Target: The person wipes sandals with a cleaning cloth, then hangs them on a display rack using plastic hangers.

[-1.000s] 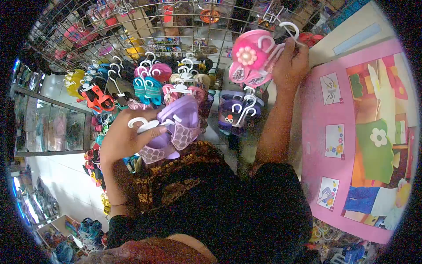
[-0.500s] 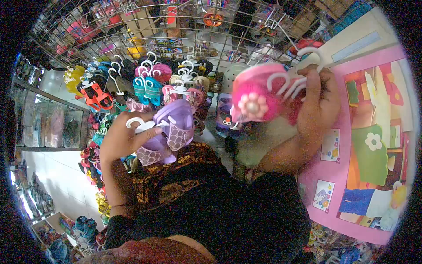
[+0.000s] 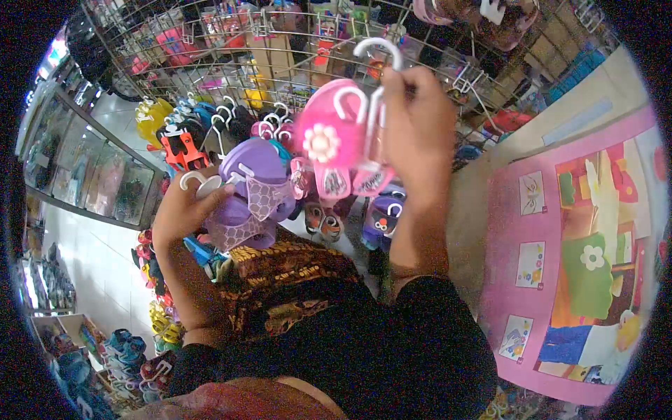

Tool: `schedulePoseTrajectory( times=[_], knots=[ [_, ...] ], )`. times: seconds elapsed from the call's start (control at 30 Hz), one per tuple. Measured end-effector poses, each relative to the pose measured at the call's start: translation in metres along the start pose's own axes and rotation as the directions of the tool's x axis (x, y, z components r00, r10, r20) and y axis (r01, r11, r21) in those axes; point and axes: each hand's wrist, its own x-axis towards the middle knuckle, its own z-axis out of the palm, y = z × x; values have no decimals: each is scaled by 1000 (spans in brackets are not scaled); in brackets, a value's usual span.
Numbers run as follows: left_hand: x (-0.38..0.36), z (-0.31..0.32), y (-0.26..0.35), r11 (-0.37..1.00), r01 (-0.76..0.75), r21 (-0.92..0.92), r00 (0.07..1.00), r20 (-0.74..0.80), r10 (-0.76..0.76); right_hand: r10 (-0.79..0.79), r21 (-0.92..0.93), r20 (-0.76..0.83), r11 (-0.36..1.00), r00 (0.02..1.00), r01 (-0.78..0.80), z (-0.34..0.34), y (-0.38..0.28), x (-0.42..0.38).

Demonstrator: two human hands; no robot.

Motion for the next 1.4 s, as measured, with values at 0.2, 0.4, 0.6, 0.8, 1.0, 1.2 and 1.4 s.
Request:
schedulePoseTrajectory(
  times=[0.2,0.4,0.6,0.8,1.0,1.2,1.4],
  knots=[
    [-19,-10,1,992,74,98,997,-26,-72,-213,-245,-23,948,977,201,66,45,38],
    [-23,-7,-3,992,126,18,991,40,-127,-225,-296,-5,931,974,213,98,71,59],
    [-27,-4,-7,985,157,-67,986,60,-153,-142,-265,19,954,990,142,94,81,60],
    [-31,1,-14,994,106,-34,994,23,-105,-167,-184,-90,972,982,148,85,97,80],
    [-36,3,-12,993,113,-20,994,2,-113,-200,-247,-49,952,979,183,85,95,92],
    [-40,4,-21,972,222,-82,974,67,-217,-209,-242,-170,956,963,165,96,93,94],
    [-42,-1,-25,945,321,-67,939,149,-309,-100,-78,-203,993,974,86,114,130,111]
  ],
)
